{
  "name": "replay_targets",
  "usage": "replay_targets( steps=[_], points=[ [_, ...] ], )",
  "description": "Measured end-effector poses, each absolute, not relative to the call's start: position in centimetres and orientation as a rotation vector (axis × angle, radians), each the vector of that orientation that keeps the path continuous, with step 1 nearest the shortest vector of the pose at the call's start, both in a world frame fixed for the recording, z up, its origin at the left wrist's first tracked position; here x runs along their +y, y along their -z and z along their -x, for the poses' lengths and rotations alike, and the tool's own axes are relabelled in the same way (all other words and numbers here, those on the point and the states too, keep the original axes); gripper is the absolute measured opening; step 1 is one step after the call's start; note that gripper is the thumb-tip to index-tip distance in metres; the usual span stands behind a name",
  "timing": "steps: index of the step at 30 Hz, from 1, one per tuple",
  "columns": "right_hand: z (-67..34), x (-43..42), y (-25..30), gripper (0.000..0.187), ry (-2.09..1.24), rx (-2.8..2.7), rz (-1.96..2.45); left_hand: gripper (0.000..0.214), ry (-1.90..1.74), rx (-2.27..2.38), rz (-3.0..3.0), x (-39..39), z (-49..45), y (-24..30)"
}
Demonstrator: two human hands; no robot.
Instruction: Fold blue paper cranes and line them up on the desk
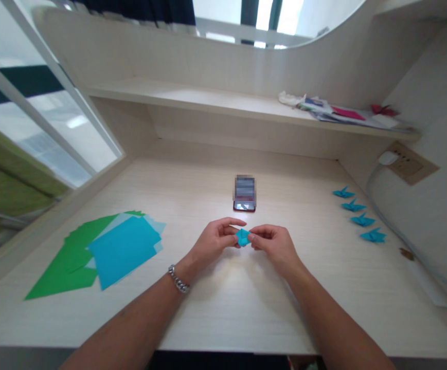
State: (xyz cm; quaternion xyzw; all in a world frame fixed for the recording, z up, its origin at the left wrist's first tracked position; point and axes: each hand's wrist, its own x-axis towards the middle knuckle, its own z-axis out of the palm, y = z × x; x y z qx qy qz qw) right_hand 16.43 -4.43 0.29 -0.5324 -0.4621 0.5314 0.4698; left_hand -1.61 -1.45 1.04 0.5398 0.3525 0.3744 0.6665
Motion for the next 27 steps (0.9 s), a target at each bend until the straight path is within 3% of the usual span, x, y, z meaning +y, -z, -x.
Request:
replay_targets(
  steps=[11, 18, 23, 27],
  points=[
    [-16.02, -4.57, -0.76, 0.021, -1.189, -1.133, 1.407, 0.044, -0.823, 0.817, -1.276, -1.59, 1.34, -0.86],
    [-15.75, -4.57, -0.51, 0.024, -1.201, -1.123, 1.411, 0.027, -0.850, 0.908, -1.300, -1.56, 1.00, -0.65],
    [-16.03, -4.31, -0.29, 0.026, -1.366, -1.099, 1.357, 0.030, -0.861, 0.938, -1.310, -1.68, 0.99, -1.09],
    [-16.21, -4.30, -0.27, 0.024, -1.293, -1.305, 1.387, 0.029, -0.848, 0.942, -1.311, -1.84, 0.98, -1.45]
  ],
)
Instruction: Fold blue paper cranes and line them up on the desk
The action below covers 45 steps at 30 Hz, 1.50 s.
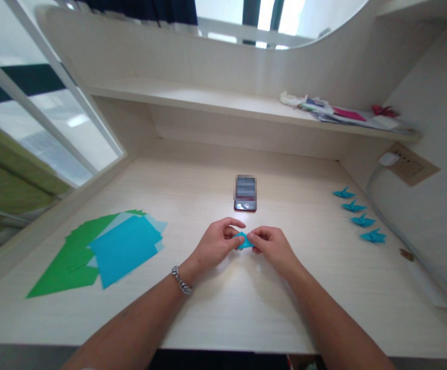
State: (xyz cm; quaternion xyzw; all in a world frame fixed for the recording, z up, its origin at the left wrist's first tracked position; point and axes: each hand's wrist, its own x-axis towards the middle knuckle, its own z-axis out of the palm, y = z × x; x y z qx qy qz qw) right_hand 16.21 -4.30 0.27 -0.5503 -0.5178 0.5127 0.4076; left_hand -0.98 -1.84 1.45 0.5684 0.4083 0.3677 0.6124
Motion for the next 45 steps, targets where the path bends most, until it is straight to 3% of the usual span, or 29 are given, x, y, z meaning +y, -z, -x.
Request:
replay_targets(
  steps=[11, 24, 31, 40, 45],
  points=[
    [-16.2, -4.6, -0.4, 0.012, -1.158, -1.555, 1.335, 0.033, -0.808, 0.886, -1.393, -2.4, 0.9, -0.9],
    [-16.0, -4.6, 0.3, 0.016, -1.152, -1.556, 1.335, 0.033, -0.792, 0.859, -1.415, -2.5, 0.7, -0.4],
    [-17.0, -3.9, -0.1, 0.031, -1.444, -1.274, 1.309, 0.033, -0.935, 0.991, -1.287, -1.8, 1.0, -1.2],
    [-16.8, -3.8, 0.7, 0.022, -1.267, -1.384, 1.378, 0.030, -0.951, 0.986, -1.299, -1.7, 1.0, -0.8],
    [-17.5, -4.0, -0.4, 0.034, -1.554, -1.088, 1.285, 0.030, -0.992, 0.969, -1.295, -1.6, 1.2, -0.9]
  ],
)
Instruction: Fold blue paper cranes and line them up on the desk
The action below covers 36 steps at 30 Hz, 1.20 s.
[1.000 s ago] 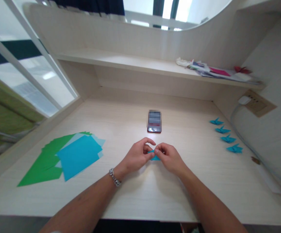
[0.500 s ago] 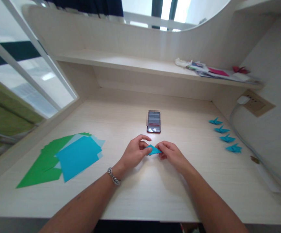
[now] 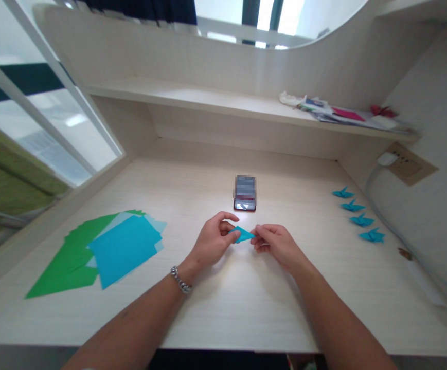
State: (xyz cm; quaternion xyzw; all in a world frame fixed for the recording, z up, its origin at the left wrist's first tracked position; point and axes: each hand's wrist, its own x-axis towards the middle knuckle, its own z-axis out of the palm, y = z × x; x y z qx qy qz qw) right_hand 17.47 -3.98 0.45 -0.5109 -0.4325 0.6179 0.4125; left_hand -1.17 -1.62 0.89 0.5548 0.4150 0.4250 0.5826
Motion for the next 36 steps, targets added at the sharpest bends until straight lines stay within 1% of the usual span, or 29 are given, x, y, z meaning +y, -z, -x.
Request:
replay_targets(
  steps=[3, 8, 12, 17, 19, 22, 24, 29, 36],
  points=[
    [-17.8, -4.0, -0.8, 0.034, -1.626, -1.016, 1.290, 0.030, -1.011, 0.960, -1.305, -1.6, 1.3, -0.9],
    [-17.5, -4.0, -0.4, 0.024, -1.543, -1.134, 1.339, 0.030, -1.012, 0.965, -1.309, -1.5, 1.3, -0.8],
    [-17.3, -4.0, 0.0, 0.021, -1.374, -1.312, 1.380, 0.031, -1.009, 0.975, -1.279, -1.5, 1.2, -0.7],
    [-17.1, -4.5, -0.2, 0.018, -1.031, -1.509, 1.433, 0.031, -1.026, 0.958, -1.235, -1.5, 1.1, -0.8],
    [-17.1, -4.5, -0.4, 0.018, -1.078, -1.472, 1.408, 0.031, -1.033, 0.956, -1.238, -1.5, 1.1, -0.8],
    [-17.1, -4.3, -0.4, 0.022, -1.336, -1.279, 1.353, 0.030, -1.036, 0.959, -1.263, -1.5, 1.2, -0.8],
    [-17.0, -4.1, -0.3, 0.024, -1.401, -1.221, 1.338, 0.030, -1.034, 0.957, -1.276, -1.5, 1.1, -0.8],
    [-16.7, -4.1, 0.2, 0.022, -1.193, -1.446, 1.391, 0.030, -0.999, 0.964, -1.240, -1.5, 1.0, -0.8],
    [-16.9, -4.6, -0.5, 0.021, -0.981, -1.547, 1.479, 0.025, -0.933, 0.943, -1.168, -1.6, 0.9, -1.0]
  ],
)
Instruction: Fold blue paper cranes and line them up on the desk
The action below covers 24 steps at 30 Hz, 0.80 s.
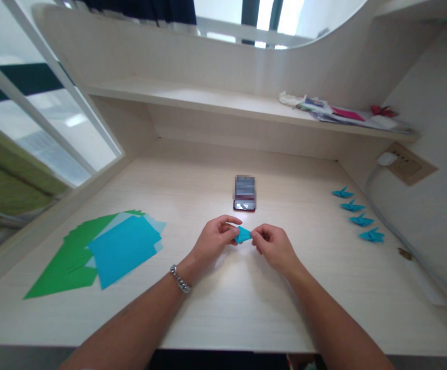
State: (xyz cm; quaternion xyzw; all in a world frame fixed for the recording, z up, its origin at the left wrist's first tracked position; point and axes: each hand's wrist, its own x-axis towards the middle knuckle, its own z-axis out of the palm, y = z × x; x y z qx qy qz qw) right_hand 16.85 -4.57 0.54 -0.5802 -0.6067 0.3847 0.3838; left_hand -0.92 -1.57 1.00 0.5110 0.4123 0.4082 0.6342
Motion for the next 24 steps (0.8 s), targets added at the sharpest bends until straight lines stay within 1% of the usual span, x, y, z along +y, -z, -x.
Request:
replay_targets(
  steps=[3, 6, 8, 11, 14, 19, 24],
  points=[
    [-16.7, -4.9, -0.8, 0.022, -0.946, -1.594, 1.485, 0.028, -0.882, 0.971, -1.211, -1.4, 0.8, -0.8],
    [-16.5, -5.0, -0.7, 0.023, -0.938, -1.624, 1.480, 0.020, -0.799, 0.989, -1.335, -1.3, 0.7, -0.7],
    [-16.5, -4.8, -0.5, 0.024, -1.026, -1.589, 1.448, 0.020, -0.772, 0.987, -1.424, -1.4, 0.8, -0.7],
    [-16.8, -4.4, -0.1, 0.030, -1.294, -1.410, 1.346, 0.021, -0.790, 0.999, -1.493, -1.4, 0.9, -0.9],
    [-17.1, -4.0, 0.1, 0.031, -1.372, -1.282, 1.310, 0.019, -0.809, 1.023, -1.517, -1.4, 1.0, -0.9],
    [-17.1, -4.1, 0.2, 0.021, -1.151, -1.532, 1.411, 0.018, -0.812, 1.050, -1.546, -1.3, 1.0, -0.6],
    [-16.7, -4.7, -0.3, 0.016, -0.885, -1.656, 1.459, 0.021, -0.774, 1.042, -1.590, -1.4, 1.0, -0.6]
  ],
)
